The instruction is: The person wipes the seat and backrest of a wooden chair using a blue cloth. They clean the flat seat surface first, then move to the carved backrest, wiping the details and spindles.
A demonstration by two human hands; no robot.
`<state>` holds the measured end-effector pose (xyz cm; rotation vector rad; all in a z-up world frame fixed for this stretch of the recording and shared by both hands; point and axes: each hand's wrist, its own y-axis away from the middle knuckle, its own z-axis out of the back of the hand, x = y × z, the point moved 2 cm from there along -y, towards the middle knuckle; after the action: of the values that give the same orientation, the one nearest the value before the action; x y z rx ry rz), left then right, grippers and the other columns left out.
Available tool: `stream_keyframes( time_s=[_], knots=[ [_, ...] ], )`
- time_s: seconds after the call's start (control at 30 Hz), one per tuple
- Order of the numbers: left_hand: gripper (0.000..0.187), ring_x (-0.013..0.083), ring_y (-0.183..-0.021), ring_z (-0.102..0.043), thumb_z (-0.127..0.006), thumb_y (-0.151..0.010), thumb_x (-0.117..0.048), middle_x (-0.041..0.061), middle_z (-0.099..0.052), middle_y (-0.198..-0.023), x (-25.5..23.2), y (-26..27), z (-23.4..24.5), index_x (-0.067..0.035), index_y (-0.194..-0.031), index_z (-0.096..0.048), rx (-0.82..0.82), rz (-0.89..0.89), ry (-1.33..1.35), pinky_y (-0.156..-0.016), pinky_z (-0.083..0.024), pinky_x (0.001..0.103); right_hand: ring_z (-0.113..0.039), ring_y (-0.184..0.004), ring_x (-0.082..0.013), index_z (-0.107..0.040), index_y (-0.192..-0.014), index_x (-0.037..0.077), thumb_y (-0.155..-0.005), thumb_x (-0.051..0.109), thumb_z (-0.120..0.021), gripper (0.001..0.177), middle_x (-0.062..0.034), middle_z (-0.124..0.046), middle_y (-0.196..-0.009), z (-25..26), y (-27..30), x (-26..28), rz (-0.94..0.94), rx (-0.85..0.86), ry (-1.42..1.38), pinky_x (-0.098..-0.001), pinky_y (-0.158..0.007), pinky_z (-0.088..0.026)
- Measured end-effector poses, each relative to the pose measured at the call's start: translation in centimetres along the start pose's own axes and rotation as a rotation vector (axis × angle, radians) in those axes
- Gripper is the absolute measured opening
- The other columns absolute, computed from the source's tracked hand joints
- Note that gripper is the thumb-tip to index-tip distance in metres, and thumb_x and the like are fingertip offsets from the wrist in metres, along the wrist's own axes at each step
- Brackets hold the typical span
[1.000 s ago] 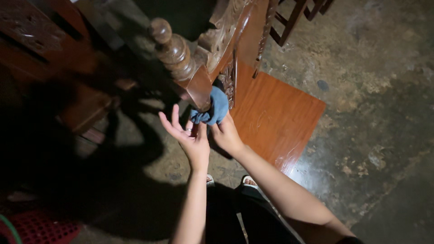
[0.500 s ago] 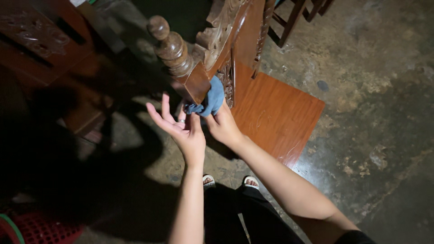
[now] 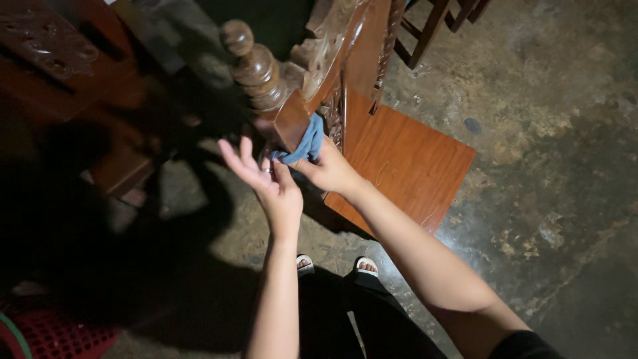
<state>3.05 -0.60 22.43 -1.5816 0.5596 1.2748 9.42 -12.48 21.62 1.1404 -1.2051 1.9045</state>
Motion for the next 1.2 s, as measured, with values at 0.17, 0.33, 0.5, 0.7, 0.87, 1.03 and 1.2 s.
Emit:
stream_keyframes(
  time_s=[0.17, 0.33, 0.5, 0.7, 0.87, 1.03, 1.2],
  knots=[
    [0.092, 0.0373, -0.142, -0.047, -0.047, -0.097, 0.014, 0.027, -0.029, -0.166, 1.5, 0.8, -0.3, -0.014, -0.167, 0.006, -0.02, 0.195, 0.127, -0.113, -0.047, 0.046, -0.052, -0.14, -0.0364, -0.057, -0.142, 0.004, -0.097, 0.01, -0.07, 0.047, -0.0201, -0.056, -0.146, -3.2, 1.8, 0.7, 0.054, -0.321, 0.218, -0.0426, -0.12, -0.04],
    [0.096, 0.0324, -0.125, -0.061, -0.056, -0.098, 0.012, 0.025, -0.044, -0.159, 1.8, 3.8, -0.1, -0.014, -0.167, 0.005, -0.019, 0.185, 0.119, -0.107, -0.053, 0.04, -0.062, -0.129, -0.0381, -0.056, -0.139, 0.001, -0.091, 0.005, -0.068, 0.049, -0.0248, -0.06, -0.139, -5.5, 6.3, -2.0, -0.217, -0.538, 0.211, -0.0414, -0.108, -0.049],
    [0.097, 0.0244, -0.106, -0.067, -0.067, -0.092, 0.006, 0.018, -0.052, -0.14, 0.9, 6.3, -0.2, -0.011, -0.163, -0.004, 0.027, 0.331, 0.167, -0.089, -0.059, 0.031, -0.071, -0.104, -0.0294, -0.052, -0.14, 0.005, -0.088, 0.004, -0.059, 0.052, -0.0175, -0.071, -0.107, -2.4, 11.7, -2.9, -0.645, -0.485, 0.142, -0.0386, -0.091, -0.054],
    [0.052, 0.0191, -0.09, -0.062, -0.067, -0.098, 0.001, 0.014, -0.059, -0.126, -2.9, 4.3, -1.8, -0.006, -0.145, -0.046, 0.363, 0.286, 0.092, -0.073, -0.054, 0.028, -0.072, -0.087, -0.0229, -0.067, -0.115, 0.003, -0.1, 0.017, -0.057, 0.023, -0.0127, -0.074, -0.103, 2.0, 11.5, 2.7, -0.824, -1.008, -0.611, -0.0385, -0.08, -0.058],
    [0.035, 0.0269, -0.103, -0.065, -0.066, -0.1, 0.001, 0.008, -0.063, -0.12, -10.1, -0.3, 0.4, -0.009, -0.132, -0.056, 0.443, -0.393, 0.006, -0.088, -0.054, 0.036, -0.071, -0.09, -0.0204, -0.063, -0.122, 0.009, -0.101, 0.021, -0.056, 0.025, -0.0075, -0.073, -0.106, 4.5, 6.7, 6.6, -0.329, -1.218, -0.691, -0.0394, -0.082, -0.055],
    [0.042, 0.025, -0.108, -0.061, -0.069, -0.097, 0.002, 0.006, -0.059, -0.122, -15.5, -7.0, 3.0, -0.013, -0.133, -0.055, 0.438, -0.76, -0.003, -0.096, -0.049, 0.041, -0.044, -0.146, -0.0331, -0.046, -0.151, -0.002, -0.113, 0.034, -0.043, 0.052, -0.0206, -0.05, -0.156, 3.6, -1.3, 1.0, -0.18, -0.697, 0.189, -0.0452, -0.123, -0.031],
    [0.042, 0.0223, -0.115, -0.058, -0.075, -0.099, -0.001, 0.002, -0.058, -0.126, -17.9, -12.2, 3.5, -0.016, -0.134, -0.057, 0.414, -0.926, -0.118, -0.096, -0.046, 0.04, -0.033, -0.15, -0.0305, -0.032, -0.157, -0.001, -0.116, 0.054, -0.031, 0.069, -0.0151, -0.037, -0.161, 5.3, -8.8, -1.1, -0.025, -0.821, -0.005, -0.039, -0.128, -0.024]
  ],
)
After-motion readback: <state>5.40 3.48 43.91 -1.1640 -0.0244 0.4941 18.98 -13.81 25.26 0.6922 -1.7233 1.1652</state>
